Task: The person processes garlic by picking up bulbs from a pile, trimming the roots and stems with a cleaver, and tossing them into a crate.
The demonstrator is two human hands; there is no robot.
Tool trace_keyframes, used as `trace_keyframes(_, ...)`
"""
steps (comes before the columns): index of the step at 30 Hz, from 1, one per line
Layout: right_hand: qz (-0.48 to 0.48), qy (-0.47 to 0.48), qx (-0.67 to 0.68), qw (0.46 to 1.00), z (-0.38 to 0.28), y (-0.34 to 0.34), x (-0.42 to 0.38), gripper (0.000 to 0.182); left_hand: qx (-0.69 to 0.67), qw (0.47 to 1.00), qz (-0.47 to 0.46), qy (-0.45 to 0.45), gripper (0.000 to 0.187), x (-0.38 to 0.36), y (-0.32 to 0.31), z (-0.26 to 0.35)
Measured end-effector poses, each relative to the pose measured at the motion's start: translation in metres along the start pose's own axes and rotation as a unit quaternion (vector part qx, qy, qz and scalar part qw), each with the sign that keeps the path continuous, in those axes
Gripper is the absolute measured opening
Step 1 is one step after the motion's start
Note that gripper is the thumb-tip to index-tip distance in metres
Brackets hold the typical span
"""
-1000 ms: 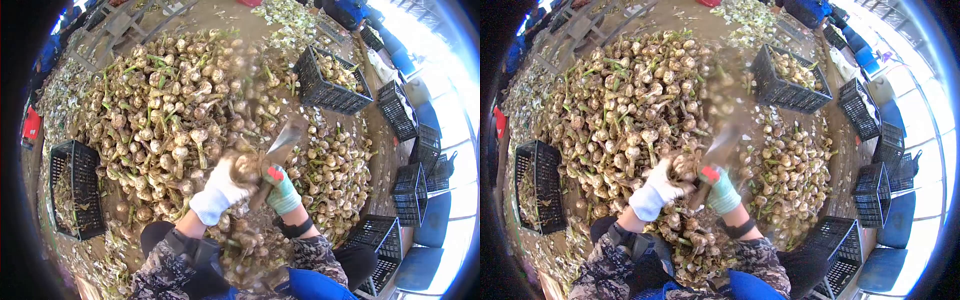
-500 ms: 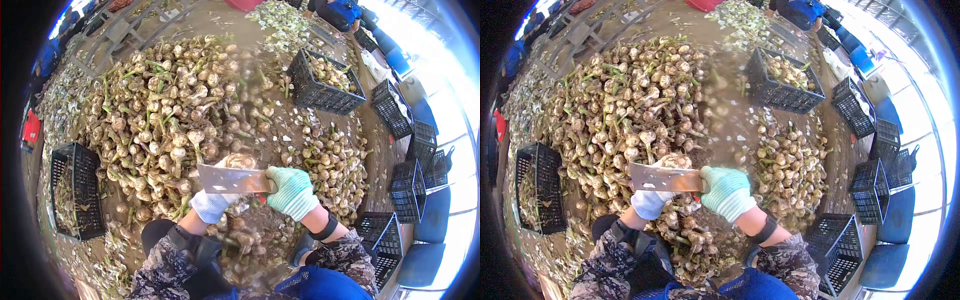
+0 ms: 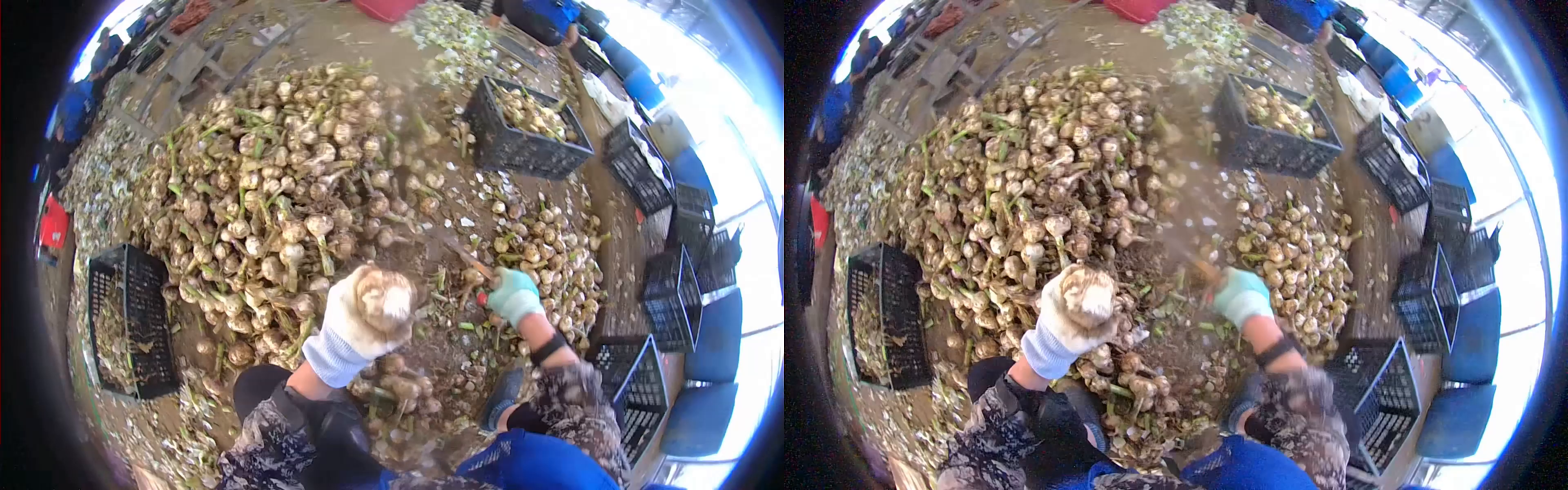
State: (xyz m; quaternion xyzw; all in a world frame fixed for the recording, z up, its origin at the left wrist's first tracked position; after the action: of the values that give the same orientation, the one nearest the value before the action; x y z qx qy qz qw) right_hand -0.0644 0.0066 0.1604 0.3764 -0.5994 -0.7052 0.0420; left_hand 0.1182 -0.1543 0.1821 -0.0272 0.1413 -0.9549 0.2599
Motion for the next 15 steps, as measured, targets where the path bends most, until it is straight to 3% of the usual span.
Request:
trace_keyframes(1, 0.065, 0.043, -0.068, 0.995, 0.009, -0.028, 0.023, 0.039, -0.157, 0.979, -0.013, 0.126, 0.033, 0.001, -0.003, -0.009)
trace_keyframes(2, 0.052, 0.055, 0.181, 0.981, -0.005, -0.034, 0.012, 0.039, -0.354, 0.898, 0.029, 0.26, 0.029, -0.002, -0.007, -0.018)
trace_keyframes(3, 0.051, 0.058, 0.21, 0.975, -0.002, -0.048, 0.028, 0.04, -0.484, 0.787, 0.108, 0.367, 0.026, -0.007, -0.009, -0.023)
trace_keyframes(6, 0.009, 0.024, 0.315, 0.949, -0.027, -0.046, 0.017, 0.048, -0.265, 0.954, 0.086, 0.112, 0.03, 0.016, 0.011, -0.024)
trace_keyframes(8, 0.037, 0.027, 0.42, 0.906, -0.044, -0.045, -0.006, 0.057, -0.239, 0.967, 0.072, 0.047, 0.034, 0.015, 0.014, -0.018)
trace_keyframes(9, 0.029, 0.016, 0.546, 0.837, -0.056, -0.037, -0.027, 0.051, -0.29, 0.952, 0.063, 0.076, 0.035, 0.013, 0.011, -0.019)
trace_keyframes(10, 0.052, 0.075, 0.508, 0.857, -0.067, -0.028, -0.041, 0.041, -0.25, 0.965, 0.047, 0.057, 0.029, 0.011, 0.012, -0.015)
trace_keyframes(14, 0.199, 0.227, 0.401, 0.865, -0.077, 0.005, -0.064, 0.017, -0.445, 0.813, 0.227, 0.3, 0.017, 0.007, -0.011, -0.035)
trace_keyframes(15, 0.198, 0.241, 0.337, 0.888, -0.08, 0.008, -0.067, 0.017, -0.5, 0.816, 0.14, 0.254, 0.022, 0.003, -0.024, -0.021)
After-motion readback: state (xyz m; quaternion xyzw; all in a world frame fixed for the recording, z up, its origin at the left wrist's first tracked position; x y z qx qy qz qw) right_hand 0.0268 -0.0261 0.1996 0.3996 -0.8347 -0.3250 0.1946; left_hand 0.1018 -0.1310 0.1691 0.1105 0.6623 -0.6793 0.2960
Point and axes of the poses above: each hand's wrist, its own x-axis towards the middle knuckle, its own y-axis out of the back of the hand, z = x × y, the point moved 7 cm from there along x, towards the middle knuckle, and after that the axes turned 2 degrees about -x, right-handed, at the moved point
